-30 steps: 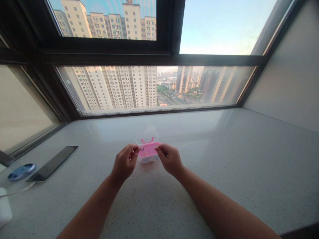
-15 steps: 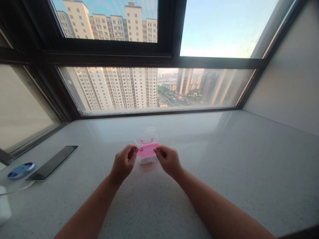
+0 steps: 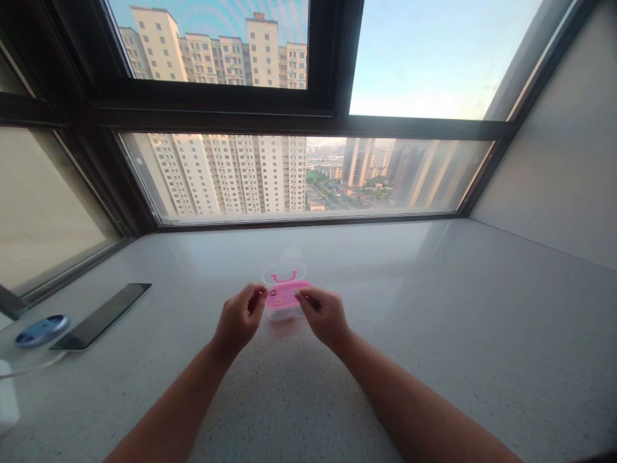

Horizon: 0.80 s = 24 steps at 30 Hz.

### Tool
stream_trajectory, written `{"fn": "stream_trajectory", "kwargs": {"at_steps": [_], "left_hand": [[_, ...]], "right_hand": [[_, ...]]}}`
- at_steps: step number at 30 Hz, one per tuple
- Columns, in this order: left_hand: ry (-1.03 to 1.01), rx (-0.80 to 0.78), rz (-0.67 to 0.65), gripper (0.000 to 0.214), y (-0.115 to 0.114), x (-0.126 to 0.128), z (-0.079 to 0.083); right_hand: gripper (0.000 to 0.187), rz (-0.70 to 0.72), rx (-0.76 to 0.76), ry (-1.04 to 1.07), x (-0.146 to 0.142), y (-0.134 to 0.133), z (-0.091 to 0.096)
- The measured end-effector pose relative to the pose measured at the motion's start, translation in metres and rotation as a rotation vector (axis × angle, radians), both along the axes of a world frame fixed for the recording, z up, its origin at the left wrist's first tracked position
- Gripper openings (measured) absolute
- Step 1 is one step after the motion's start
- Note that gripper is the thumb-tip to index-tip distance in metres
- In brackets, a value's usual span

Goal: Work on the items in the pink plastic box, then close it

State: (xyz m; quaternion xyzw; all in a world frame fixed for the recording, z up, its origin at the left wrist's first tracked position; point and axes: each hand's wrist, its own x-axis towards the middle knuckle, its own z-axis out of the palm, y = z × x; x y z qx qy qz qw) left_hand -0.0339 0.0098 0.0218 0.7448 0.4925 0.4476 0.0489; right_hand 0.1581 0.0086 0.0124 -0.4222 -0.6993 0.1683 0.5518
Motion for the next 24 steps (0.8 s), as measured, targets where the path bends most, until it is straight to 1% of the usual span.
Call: {"fn": "stream_trajectory", "kwargs": {"at_steps": [4,9,17,20,24], "left_hand": [[0.021,0.005,-0.029,0.013,-0.0009,-0.0011,0.0012],[0.034,0.002,-0.051,0.013,-0.0014,-0.003,0.0008],[0.015,-0.062,-0.054,0.012,-0.0005,-0.0045,-0.0003],[0.009,-0.076,-0.049,0.011,-0.0002,-0.005,-0.0012],[-0.001,-0.1,-0.052,0.011,-0.0004,-0.0053,-0.0019]], "right_hand": [[0.028,-0.044,0.0,0.016,0.0002,0.0017,-0.0015],[0.025,-0.064,0.001,0.055,0.0011,0.0035,-0.0025],[0.024,-0.077,0.021,0.054,0.0033,0.003,0.0005],[0.027,-0.056,0.008,0.052,0.0035,0.0009,0.0018],[0.026,0.011,0.0,0.057,0.0025,-0.0025,0.0032]]}}
